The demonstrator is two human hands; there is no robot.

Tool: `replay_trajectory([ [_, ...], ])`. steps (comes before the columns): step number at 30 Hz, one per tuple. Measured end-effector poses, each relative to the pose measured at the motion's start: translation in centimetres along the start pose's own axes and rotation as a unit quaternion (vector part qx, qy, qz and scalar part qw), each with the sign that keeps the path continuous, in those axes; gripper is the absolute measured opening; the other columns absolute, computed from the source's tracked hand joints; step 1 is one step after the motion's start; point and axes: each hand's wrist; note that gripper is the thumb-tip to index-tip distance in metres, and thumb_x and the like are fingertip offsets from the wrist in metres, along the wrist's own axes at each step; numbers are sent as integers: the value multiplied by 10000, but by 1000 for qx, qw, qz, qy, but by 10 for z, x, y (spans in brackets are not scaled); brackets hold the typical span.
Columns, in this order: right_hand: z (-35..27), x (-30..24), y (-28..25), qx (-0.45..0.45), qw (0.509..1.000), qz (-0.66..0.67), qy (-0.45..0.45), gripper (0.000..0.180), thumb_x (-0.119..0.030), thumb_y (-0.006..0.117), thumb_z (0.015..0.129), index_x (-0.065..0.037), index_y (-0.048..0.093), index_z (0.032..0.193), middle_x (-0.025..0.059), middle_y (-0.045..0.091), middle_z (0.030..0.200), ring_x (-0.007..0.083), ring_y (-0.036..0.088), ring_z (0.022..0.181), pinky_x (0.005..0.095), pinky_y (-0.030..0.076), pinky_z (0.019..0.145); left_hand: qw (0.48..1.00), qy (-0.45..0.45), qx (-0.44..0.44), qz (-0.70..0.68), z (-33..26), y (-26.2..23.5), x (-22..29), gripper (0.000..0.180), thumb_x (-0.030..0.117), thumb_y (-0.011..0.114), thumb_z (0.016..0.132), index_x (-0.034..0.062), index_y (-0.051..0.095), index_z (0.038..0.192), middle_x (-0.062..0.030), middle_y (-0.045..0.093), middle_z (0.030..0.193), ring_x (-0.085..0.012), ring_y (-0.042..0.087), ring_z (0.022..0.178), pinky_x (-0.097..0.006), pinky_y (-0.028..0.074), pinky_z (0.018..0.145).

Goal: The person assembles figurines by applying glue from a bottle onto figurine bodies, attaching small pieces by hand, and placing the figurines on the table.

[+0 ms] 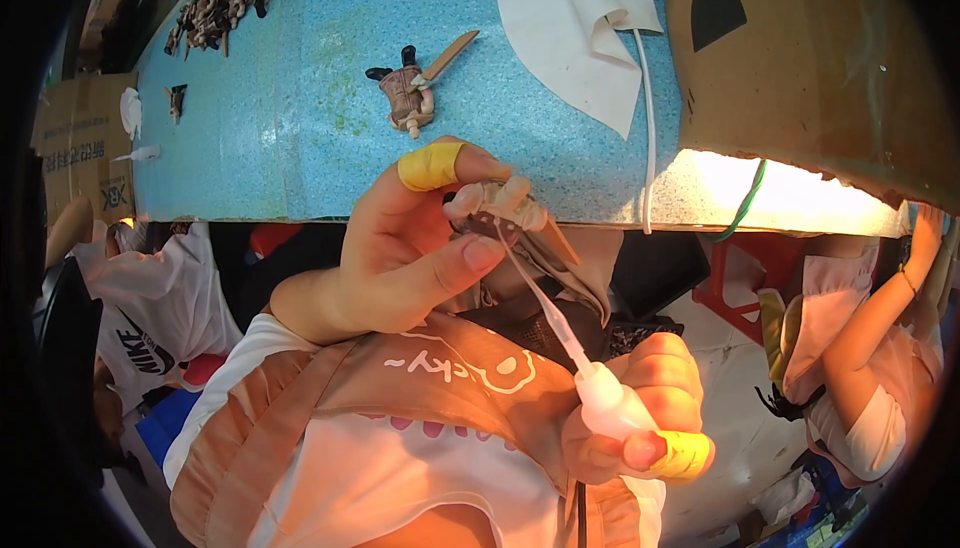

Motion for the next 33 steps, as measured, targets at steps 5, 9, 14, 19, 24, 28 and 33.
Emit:
replay_trajectory([
  [5,0,0,-1,9,1000,-9,1,206,-297,587,812,-140,460,854,-30,368,506,93,275,385,255,185,400,999,-11,33,-19,-2,2,-3,414,-60,505,818,-24,351,1201,-92,448,1041,-234,497,1037,-377,369,925],
  [9,2,-1,3,-9,1000,8,8,217,-299,594,808,-137,460,858,-25,419,518,89,283,381,255,191,398,999,11,-2,-40,0,1,-2,412,-56,512,817,-21,355,1196,-98,448,1067,-225,490,1050,-367,369,922],
  [14,-2,2,-3,-34,999,7,24,212,-288,588,816,-136,452,875,-12,461,541,97,297,400,256,209,407,999,2,15,-50,0,2,-4,419,-62,514,813,-18,355,1198,-98,454,1068,-214,492,1034,-351,379,906],
  [19,3,4,-10,-26,983,87,160,391,-221,529,824,43,442,1099,134,522,921,206,515,825,329,431,770,991,67,107,-54,5,2,-2,338,-32,522,815,-23,417,1137,-100,520,1029,-154,494,965,-302,362,879],
  [24,26,50,8,-140,972,65,177,341,-50,609,749,26,485,1056,110,539,893,228,531,831,323,435,712,980,115,158,39,0,-26,-3,369,74,520,839,2,396,1179,-99,522,1057,-169,499,952,-302,388,805],
  [28,47,59,31,-187,968,-129,109,357,-25,650,699,-14,509,1027,124,556,869,222,544,823,291,418,737,965,129,225,42,1,-21,4,406,123,517,854,9,372,1215,-82,519,1067,-184,508,962,-307,408,774],
  [33,50,75,44,-184,952,-245,-12,337,-70,704,648,-13,529,931,137,540,832,286,517,739,316,433,682,968,129,211,31,0,-24,2,420,100,511,858,4,353,1235,-85,508,1092,-184,512,975,-304,431,770],
])
Point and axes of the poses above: each hand's wrist, its own z-axis towards the middle knuckle, its own y-axis out of the palm, x = y × z
